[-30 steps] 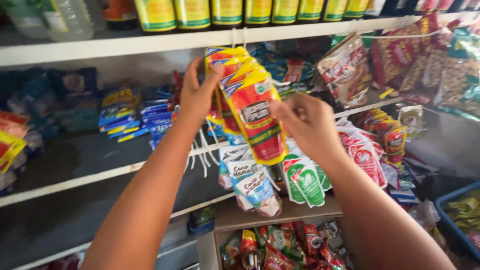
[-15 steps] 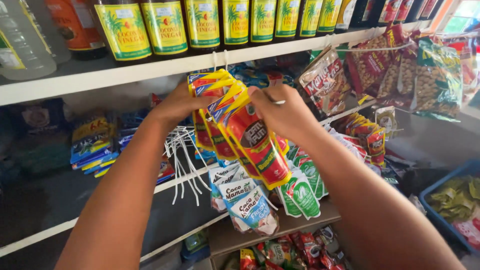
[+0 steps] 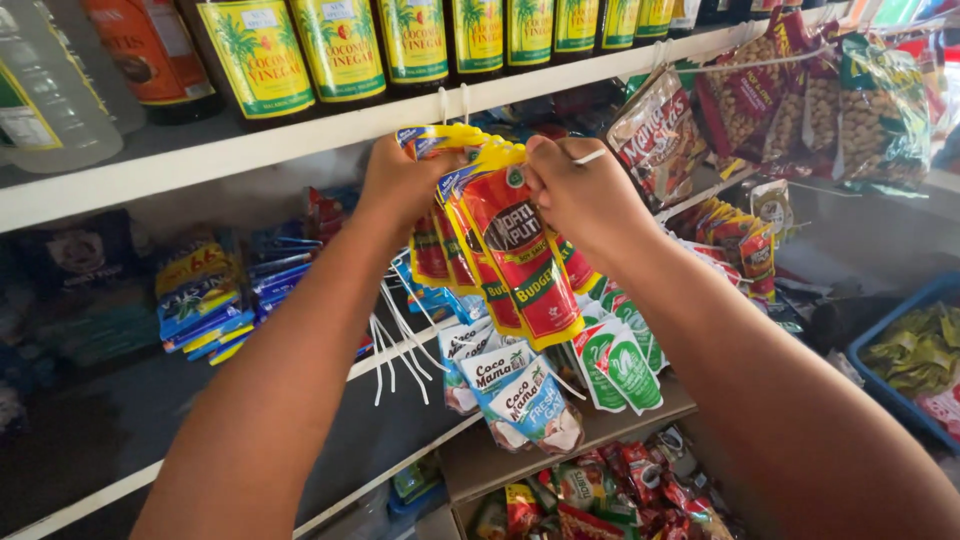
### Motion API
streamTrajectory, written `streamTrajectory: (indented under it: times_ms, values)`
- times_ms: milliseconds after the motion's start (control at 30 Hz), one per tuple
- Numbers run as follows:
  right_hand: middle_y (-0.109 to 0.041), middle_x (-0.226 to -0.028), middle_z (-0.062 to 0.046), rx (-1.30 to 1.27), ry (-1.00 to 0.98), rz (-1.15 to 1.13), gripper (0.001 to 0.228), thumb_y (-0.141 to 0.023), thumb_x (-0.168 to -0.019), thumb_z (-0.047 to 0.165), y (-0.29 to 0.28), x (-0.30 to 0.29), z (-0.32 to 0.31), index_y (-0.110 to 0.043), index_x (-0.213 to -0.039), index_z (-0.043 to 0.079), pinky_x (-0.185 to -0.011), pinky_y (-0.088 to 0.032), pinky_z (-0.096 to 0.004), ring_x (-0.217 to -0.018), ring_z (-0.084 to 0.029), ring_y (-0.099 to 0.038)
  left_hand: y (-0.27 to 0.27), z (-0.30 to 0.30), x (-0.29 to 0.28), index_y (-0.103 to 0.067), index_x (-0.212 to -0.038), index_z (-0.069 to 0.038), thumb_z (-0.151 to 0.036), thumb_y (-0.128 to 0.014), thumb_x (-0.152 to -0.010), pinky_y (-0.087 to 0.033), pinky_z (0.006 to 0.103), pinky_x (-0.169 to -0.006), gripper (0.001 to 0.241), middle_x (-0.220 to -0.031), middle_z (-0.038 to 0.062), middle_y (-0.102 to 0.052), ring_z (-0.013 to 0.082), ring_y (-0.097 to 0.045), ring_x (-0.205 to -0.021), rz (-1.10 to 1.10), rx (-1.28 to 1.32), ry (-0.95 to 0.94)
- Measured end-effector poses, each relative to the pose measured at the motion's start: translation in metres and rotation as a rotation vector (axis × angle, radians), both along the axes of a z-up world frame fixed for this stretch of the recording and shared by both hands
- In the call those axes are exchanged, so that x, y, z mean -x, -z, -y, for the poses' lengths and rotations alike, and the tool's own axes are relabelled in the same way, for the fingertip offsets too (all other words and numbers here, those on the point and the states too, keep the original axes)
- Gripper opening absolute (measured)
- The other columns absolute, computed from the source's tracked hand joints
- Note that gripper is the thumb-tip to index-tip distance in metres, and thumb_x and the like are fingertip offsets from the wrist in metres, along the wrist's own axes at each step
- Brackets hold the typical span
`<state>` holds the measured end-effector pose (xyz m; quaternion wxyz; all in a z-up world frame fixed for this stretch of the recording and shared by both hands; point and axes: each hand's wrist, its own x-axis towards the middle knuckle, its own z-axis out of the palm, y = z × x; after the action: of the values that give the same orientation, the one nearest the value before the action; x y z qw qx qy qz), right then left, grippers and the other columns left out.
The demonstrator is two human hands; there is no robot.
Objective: Organizing various food and condiment sachets from a box and hanging them on display hooks in a store.
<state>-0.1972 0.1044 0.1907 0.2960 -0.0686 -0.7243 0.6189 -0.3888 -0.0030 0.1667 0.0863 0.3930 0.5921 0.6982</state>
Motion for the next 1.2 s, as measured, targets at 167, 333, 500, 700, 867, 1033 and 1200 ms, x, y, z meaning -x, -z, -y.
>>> streamTrajectory:
  times_ms: [167, 333, 500, 700, 867, 1033, 1200]
  values:
    - [-0.045, -0.061, 0.004, -0.002, -0.026, 0.006, 0.037, -0.055, -0.105, 0.029, -0.011, -0.002, -0.007, -0.052, -0.073, 0.009, -0.046, -0.03, -0.026, -0.049, -0.007, -0.038, -0.006, -0.006, -0.023, -0.074, -0.093, 0.001, -0.004, -0.081, -0.071, -0.06, 0.0357, -0.058, 0.023, -0.083, 0.01, -0.078, 0.0189, -0.076, -0.068, 0.125, -0.085, -0.216]
    - [-0.045, -0.059, 0.003, -0.145, -0.043, 0.016, 0.039, -0.054, -0.105, 0.027, -0.026, -0.002, -0.019, -0.051, -0.07, 0.008, -0.045, -0.029, -0.027, -0.049, -0.007, -0.037, 0.002, -0.018, -0.02, -0.077, -0.096, -0.002, -0.012, -0.088, -0.068, -0.058, 0.0357, -0.069, 0.032, -0.089, 0.013, -0.079, 0.0189, -0.076, -0.075, -0.04, 0.003, -0.591]
    - [-0.046, -0.058, 0.003, -0.342, -0.054, 0.043, 0.04, -0.05, -0.104, 0.025, -0.047, -0.009, -0.018, -0.052, -0.068, 0.007, -0.045, -0.031, -0.028, -0.049, -0.007, -0.037, 0.0, -0.025, -0.03, -0.08, -0.098, -0.004, -0.016, -0.084, -0.075, -0.058, 0.0348, -0.071, 0.026, -0.089, 0.012, -0.08, 0.0189, -0.077, -0.075, 0.035, -0.051, -0.636]
    - [-0.045, -0.056, 0.003, -0.427, -0.056, 0.043, 0.044, -0.05, -0.106, 0.026, -0.069, -0.02, -0.025, -0.05, -0.066, 0.007, -0.046, -0.032, -0.029, -0.049, -0.008, -0.037, -0.012, -0.031, -0.036, -0.079, -0.096, -0.003, -0.014, -0.084, -0.075, -0.059, 0.0335, -0.068, 0.024, -0.085, 0.01, -0.08, 0.0161, -0.076, -0.071, 0.04, -0.192, -0.662]
    - [-0.046, -0.056, 0.002, -0.417, -0.098, 0.007, 0.043, -0.052, -0.105, 0.026, -0.073, -0.04, -0.023, -0.051, -0.067, 0.006, -0.047, -0.034, -0.03, -0.049, -0.009, -0.04, -0.027, -0.015, -0.054, -0.079, -0.092, -0.003, -0.015, -0.085, -0.075, -0.059, 0.0341, -0.067, 0.021, -0.083, 0.011, -0.08, 0.0166, -0.075, -0.069, -0.093, -0.175, -0.712]
    - [-0.048, -0.054, 0.001, -0.575, 0.042, 0.074, 0.046, -0.052, -0.105, 0.03, -0.061, -0.076, 0.003, -0.054, -0.067, 0.005, -0.047, -0.037, -0.03, -0.049, -0.01, -0.043, -0.017, 0.016, -0.088, -0.081, -0.094, -0.005, -0.014, -0.082, -0.076, -0.059, 0.0328, -0.069, 0.021, -0.084, 0.01, -0.081, 0.0159, -0.076, -0.07, -0.101, -0.135, -0.69]
    - [-0.051, -0.054, 0.001, -0.64, 0.053, 0.092, 0.048, -0.051, -0.105, 0.035, -0.025, -0.117, 0.022, -0.056, -0.069, 0.004, -0.047, -0.038, -0.031, -0.049, -0.009, -0.044, 0.012, 0.056, -0.122, -0.08, -0.101, -0.003, -0.012, -0.077, -0.081, -0.06, 0.0294, -0.074, 0.023, -0.09, 0.01, -0.082, 0.0135, -0.077, -0.079, -0.252, -0.218, -0.578]
